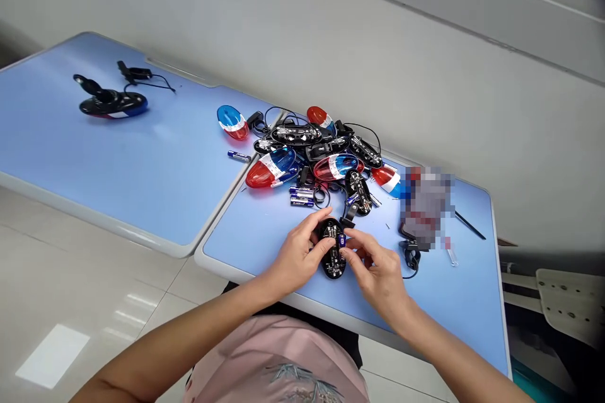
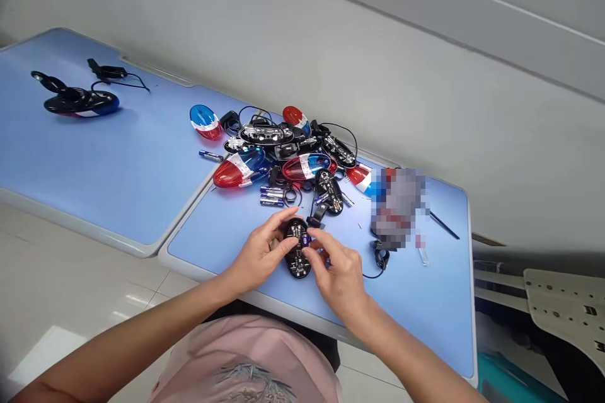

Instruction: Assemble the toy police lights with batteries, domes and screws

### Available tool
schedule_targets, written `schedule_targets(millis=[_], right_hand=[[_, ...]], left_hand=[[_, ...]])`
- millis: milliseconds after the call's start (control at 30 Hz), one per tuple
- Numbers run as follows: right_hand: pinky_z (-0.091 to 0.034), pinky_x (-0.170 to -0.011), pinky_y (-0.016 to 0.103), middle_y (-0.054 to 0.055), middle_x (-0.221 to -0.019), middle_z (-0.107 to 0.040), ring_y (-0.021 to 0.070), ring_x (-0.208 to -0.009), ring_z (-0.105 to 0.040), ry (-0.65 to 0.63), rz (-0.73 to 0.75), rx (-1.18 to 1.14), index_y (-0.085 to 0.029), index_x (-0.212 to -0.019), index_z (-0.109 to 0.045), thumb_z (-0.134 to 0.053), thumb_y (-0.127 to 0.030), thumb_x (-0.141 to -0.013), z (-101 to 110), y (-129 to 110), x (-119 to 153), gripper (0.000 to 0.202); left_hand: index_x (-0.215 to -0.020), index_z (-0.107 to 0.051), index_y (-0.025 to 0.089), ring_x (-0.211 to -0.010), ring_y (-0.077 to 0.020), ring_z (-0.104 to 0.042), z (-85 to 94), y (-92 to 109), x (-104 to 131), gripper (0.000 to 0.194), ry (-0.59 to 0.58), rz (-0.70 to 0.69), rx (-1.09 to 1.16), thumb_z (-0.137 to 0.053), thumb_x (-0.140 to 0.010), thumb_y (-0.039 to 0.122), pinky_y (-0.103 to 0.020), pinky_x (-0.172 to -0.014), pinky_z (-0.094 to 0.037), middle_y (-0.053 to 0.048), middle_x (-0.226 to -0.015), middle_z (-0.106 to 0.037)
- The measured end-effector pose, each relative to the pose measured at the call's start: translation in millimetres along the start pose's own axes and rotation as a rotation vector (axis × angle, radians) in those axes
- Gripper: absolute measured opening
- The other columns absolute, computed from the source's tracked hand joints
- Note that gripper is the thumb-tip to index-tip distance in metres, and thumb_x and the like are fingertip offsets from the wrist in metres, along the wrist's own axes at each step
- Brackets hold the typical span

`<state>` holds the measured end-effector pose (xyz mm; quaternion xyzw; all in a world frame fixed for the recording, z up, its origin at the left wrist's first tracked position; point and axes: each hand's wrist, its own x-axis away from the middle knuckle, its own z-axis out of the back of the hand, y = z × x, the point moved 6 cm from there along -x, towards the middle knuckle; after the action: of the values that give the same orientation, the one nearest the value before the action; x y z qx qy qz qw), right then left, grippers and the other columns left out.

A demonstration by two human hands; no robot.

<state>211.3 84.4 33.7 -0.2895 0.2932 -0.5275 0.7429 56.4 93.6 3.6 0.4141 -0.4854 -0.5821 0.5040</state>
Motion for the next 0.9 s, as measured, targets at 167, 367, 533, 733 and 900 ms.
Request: schedule_targets(millis=[167,367,533,733,900], right_hand=[[-0.051,-0.068,0.032,0.005,-0.091,-0.075,0.0184,-0.074,-0.065,0.118,0.103,0.173,-0.024,-0.114,-0.068,-0.057,-0.026,-0.093,-0.4,-4.0,11.4,0.023],[-0.051,-0.072,0.035,0.007,-0.096,-0.072,0.0212,-0.086,-0.062,0.158,0.180,0.225,-0.022,-0.117,-0.066,-0.057,-0.020,-0.092,-4.1,-9.3,15.4,0.026],[-0.050,-0.070,0.034,0.007,-0.092,-0.073,0.0202,-0.081,-0.063,0.154,0.186,0.225,-0.022,-0.116,-0.065,-0.055,-0.019,-0.092,-6.4,-8.3,16.2,0.026],[-0.047,-0.066,0.032,0.004,-0.083,-0.070,0.0162,-0.069,-0.058,0.203,0.069,0.083,-0.022,-0.107,-0.065,-0.059,-0.021,-0.088,-6.4,-1.5,14.9,0.020],[-0.046,-0.060,0.027,0.002,-0.080,-0.064,0.0139,-0.068,-0.055,0.252,-0.395,-0.446,-0.020,-0.097,-0.064,-0.066,-0.034,-0.079,-2.0,22.9,10.8,0.023]], left_hand=[[-0.137,-0.050,0.022,-0.115,-0.0237,-0.059,-5.7,2.8,6.3,0.044,0.046,-0.083,-0.063,-0.054,-0.093,0.021,-0.039,-0.100,-0.048,-0.009,-0.127,-0.062],[-0.136,-0.049,0.020,-0.116,-0.0228,-0.059,-7.5,2.5,9.3,0.044,0.096,-0.069,-0.032,-0.053,-0.092,0.018,-0.038,-0.101,-0.047,-0.009,-0.129,-0.061],[-0.133,-0.052,0.019,-0.109,-0.0219,-0.061,-10.0,3.6,8.9,0.043,0.112,-0.051,-0.033,-0.052,-0.090,0.014,-0.038,-0.098,-0.049,-0.009,-0.123,-0.063],[-0.129,-0.056,0.019,-0.107,-0.0214,-0.060,-8.0,4.1,6.5,0.040,0.096,-0.045,-0.004,-0.052,-0.089,0.014,-0.036,-0.097,-0.049,-0.008,-0.118,-0.063],[-0.128,-0.058,0.018,-0.110,-0.0216,-0.058,-6.0,2.1,3.3,0.040,0.069,-0.008,0.030,-0.054,-0.088,0.015,-0.035,-0.096,-0.048,-0.009,-0.120,-0.062]])
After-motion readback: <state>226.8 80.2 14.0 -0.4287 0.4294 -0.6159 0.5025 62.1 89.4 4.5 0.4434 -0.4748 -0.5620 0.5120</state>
